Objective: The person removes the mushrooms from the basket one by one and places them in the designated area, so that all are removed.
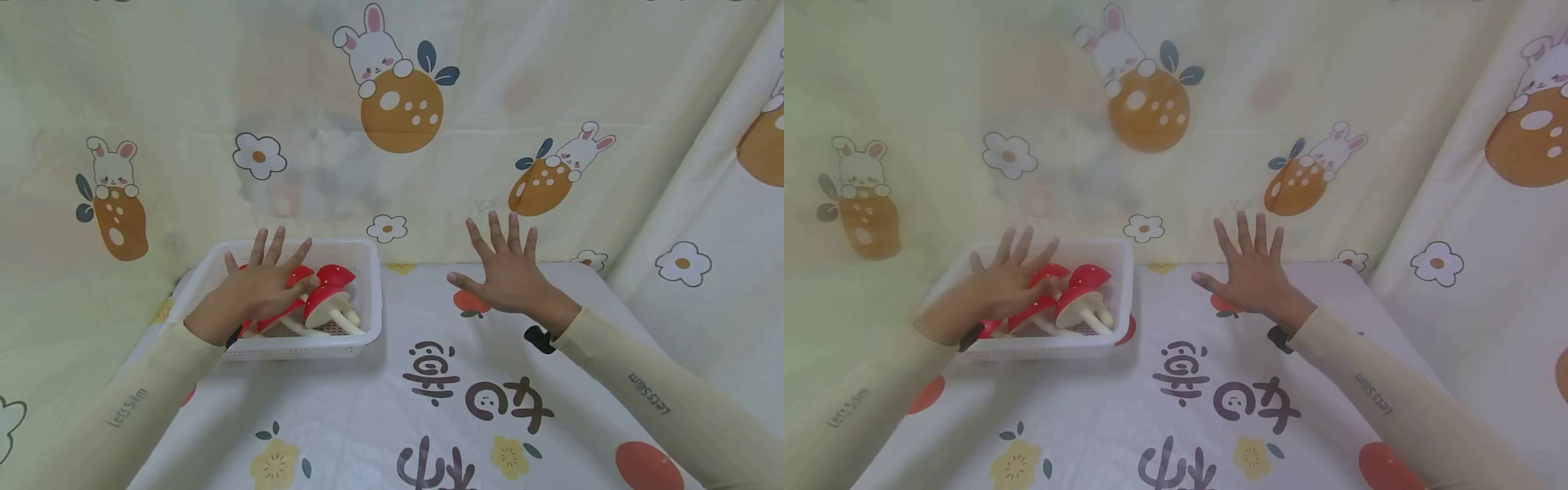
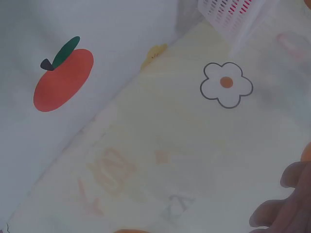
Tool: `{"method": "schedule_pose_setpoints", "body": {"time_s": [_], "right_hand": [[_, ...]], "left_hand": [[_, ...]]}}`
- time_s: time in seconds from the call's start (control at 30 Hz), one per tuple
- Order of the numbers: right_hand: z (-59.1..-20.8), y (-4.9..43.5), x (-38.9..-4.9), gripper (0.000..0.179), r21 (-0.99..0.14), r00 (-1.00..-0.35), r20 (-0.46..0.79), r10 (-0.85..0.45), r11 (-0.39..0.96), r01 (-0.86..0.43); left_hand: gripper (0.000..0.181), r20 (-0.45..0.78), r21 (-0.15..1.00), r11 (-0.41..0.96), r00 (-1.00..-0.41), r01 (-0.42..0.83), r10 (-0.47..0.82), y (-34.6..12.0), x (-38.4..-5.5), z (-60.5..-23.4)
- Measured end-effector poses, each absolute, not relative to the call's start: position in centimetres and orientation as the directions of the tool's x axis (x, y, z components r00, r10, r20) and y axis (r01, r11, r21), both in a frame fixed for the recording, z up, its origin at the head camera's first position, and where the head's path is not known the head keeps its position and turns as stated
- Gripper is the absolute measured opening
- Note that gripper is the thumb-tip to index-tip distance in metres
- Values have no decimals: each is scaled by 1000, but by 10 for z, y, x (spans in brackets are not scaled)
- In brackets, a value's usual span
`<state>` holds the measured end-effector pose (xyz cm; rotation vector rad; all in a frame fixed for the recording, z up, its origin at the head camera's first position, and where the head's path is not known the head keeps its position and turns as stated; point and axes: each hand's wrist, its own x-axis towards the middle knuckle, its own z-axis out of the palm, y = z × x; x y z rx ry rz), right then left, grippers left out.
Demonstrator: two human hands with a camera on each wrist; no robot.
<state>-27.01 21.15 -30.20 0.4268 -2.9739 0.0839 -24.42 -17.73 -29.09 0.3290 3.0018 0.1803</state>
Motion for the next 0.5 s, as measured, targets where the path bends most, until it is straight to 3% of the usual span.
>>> {"method": "schedule_pose_setpoints", "body": {"time_s": [0.3,0.5], "right_hand": [[-301,210,-270,101,-57,-948,143,-284,954,-294],[-302,212,-265,89,-129,-940,163,-301,938,-322]], "left_hand": [[78,-10,140,957,-966,256,259,-197,-246,-281],[63,59,371,912,-985,174,163,-262,-237,-270]]}}
